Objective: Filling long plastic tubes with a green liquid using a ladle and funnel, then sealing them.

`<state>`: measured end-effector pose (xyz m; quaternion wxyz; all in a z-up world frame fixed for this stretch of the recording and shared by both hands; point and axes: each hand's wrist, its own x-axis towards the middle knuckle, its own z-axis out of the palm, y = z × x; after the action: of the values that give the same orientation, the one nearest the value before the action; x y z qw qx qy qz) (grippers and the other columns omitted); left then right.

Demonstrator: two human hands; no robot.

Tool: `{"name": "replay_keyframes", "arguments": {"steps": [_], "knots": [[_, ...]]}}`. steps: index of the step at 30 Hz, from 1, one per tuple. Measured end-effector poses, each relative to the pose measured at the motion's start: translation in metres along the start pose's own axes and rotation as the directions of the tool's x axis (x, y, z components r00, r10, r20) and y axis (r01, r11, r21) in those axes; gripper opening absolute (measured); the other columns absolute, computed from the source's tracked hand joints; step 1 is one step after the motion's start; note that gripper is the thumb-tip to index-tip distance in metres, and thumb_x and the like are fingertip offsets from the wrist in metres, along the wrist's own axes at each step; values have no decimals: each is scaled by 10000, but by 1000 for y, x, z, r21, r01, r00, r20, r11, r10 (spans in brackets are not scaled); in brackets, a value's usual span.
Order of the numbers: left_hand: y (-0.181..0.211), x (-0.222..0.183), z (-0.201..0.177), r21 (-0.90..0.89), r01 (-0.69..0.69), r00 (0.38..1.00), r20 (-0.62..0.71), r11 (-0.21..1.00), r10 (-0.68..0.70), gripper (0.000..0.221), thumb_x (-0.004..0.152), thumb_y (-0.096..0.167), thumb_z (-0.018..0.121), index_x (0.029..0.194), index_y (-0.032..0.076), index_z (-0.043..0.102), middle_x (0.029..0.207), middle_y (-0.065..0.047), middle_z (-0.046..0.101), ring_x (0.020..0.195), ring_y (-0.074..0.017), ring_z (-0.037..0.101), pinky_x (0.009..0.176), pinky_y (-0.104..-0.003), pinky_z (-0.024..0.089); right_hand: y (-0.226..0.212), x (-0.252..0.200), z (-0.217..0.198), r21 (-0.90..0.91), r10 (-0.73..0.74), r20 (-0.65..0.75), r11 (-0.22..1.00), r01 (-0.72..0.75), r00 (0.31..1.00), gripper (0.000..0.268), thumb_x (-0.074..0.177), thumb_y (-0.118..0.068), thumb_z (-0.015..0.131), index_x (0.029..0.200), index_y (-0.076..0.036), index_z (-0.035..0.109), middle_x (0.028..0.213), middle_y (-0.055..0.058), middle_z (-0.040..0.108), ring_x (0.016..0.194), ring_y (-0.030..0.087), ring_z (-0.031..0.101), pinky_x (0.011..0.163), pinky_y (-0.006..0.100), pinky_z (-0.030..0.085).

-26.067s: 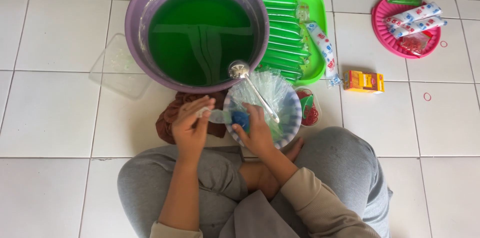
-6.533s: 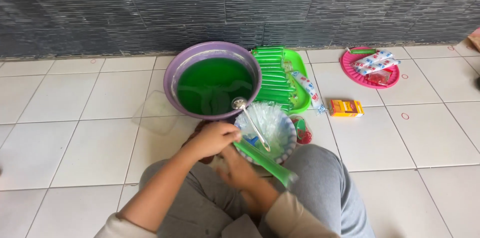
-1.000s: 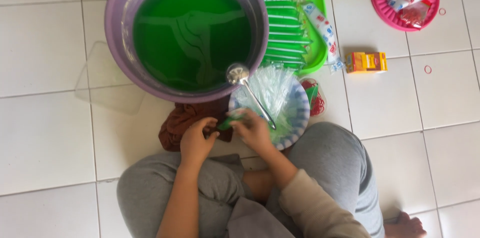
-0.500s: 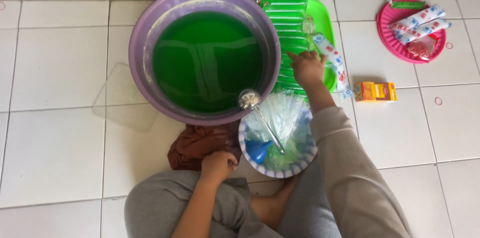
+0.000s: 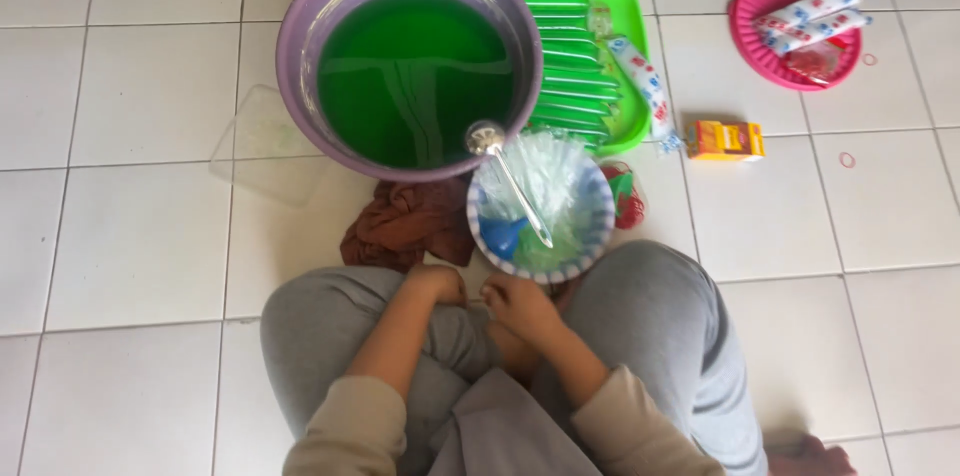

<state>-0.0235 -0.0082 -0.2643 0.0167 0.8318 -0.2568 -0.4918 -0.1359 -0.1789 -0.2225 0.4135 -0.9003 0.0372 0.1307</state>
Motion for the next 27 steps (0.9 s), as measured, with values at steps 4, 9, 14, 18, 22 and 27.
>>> {"name": "replay_keyframes", "arguments": {"steps": [4,9,14,18,22,27], "knots": [[-16,39,10,207,103,993,-85,973,-87,416,903,415,574,1227,222,749,1304,-57,732,1335,-306,588,1207,-640,248,22,-13,38,-330,56,119,944,-14,991,330,994,-212,542,1290,-170,681,1061,109,726,940,290,754,763,451,612],[55,-78,-50,325,267,961,-162,907,-225,822,870,713,533,1479,161,562,1577,-65,511,1499,-284,399,1239,-600,184,-65,-78,17,-451,-36,13,892,38,999,397,965,-293,618,1310,-109,550,1153,143,611,1064,381,689,870,514,551],[86,-76,-60,314,418,908,-116,853,-402,540,899,424,570,1408,243,572,1371,-10,597,1219,-286,552,888,-456,411,-99,-138,13,257,146,237,944,-207,960,487,1000,-454,528,1359,-125,548,1329,148,618,1240,323,579,1041,474,437],[49,54,-16,-19,495,818,-326,869,-473,594,1049,335,441,1619,242,304,1639,-43,332,1471,-414,364,1004,-609,511,-61,-142,50,830,340,387,277,-484,857,291,916,-95,569,652,-189,489,736,-7,517,743,157,456,749,328,384],[103,-79,-60,410,585,782,-53,700,-622,517,1068,271,437,1565,131,443,1595,-145,461,1446,-445,437,1048,-688,426,-88,-132,45,722,510,417,317,-615,753,216,878,-181,668,1048,-71,747,1055,81,759,925,200,674,807,295,527],[-11,-95,-101,702,689,174,77,177,-982,729,981,684,412,1446,141,554,1429,-105,644,1274,-326,637,1085,-612,394,75,-40,140,286,-867,363,453,845,342,276,715,28,554,965,63,664,1035,247,646,965,414,600,940,469,499]]}}
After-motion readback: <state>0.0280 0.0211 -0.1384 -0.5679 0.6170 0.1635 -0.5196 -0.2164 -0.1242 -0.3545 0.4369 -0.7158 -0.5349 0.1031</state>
